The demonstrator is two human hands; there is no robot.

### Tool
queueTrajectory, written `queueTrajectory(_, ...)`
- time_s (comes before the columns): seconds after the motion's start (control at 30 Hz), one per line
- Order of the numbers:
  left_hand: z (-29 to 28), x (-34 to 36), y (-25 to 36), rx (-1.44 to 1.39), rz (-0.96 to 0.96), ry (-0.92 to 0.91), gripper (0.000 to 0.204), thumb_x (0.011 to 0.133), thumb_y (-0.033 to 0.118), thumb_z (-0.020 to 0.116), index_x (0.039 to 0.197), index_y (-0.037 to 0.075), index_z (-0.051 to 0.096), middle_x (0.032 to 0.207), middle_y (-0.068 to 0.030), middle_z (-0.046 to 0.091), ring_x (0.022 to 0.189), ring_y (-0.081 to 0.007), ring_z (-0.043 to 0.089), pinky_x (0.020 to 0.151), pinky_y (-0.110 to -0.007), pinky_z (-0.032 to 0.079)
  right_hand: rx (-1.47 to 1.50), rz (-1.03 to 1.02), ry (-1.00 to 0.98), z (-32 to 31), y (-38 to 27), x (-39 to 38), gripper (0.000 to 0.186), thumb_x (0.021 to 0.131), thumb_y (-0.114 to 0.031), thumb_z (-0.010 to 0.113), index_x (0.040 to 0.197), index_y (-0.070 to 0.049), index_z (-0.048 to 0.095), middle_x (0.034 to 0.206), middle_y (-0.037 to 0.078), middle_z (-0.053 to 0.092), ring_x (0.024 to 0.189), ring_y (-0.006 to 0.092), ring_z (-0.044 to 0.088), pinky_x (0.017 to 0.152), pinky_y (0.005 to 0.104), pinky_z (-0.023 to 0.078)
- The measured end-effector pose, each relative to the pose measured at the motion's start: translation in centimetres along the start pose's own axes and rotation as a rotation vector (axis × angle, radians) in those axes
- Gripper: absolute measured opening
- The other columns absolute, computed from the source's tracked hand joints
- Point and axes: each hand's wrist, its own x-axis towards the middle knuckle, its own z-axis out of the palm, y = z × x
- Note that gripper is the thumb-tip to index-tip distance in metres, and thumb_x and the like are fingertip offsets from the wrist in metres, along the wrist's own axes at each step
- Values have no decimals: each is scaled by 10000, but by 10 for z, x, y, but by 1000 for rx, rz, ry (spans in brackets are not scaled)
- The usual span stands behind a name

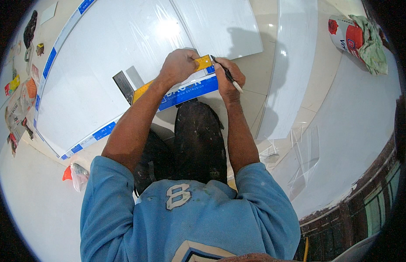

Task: The person kneels on the floor and measures a white tile using a try square and pencil. They then use a utility knife and a straight edge to score and cut the tile along the marked line.

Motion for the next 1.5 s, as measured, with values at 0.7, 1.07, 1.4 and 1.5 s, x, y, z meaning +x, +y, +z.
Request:
queueTrajectory(0.7,3,2,-5,19,15,20,271,942,209,709,1101,23,824,842,-127,774,750,-200,721,762,-384,596,30,72,59,-1,2,-1,81,956,7,705,1034,1,726,992,105,757,923,217,731,866,367,586)
queueTrajectory(1.07,-24,-42,-12,-64,39,20,314,954,231,713,1196,47,796,1041,-216,797,923,-334,762,885,-466,591,317,521,232,-84,17,-65,171,1050,-173,624,1001,-24,691,904,56,666,851,175,635,802,388,540)
queueTrajectory(1.4,-58,-177,-6,-255,170,368,246,984,223,775,1082,-2,763,918,-104,762,845,-163,714,785,-352,583,-751,760,-170,-172,63,-263,298,975,-230,658,1169,-5,686,1094,298,749,1014,497,731,913,585,582)
queueTrajectory(1.5,-68,-216,5,-393,258,464,212,1000,202,764,1058,-2,758,909,-75,748,844,-150,694,778,-343,579,-899,799,-346,-175,65,-269,403,970,-296,664,1252,-12,707,1210,287,740,1144,470,710,1015,557,562)
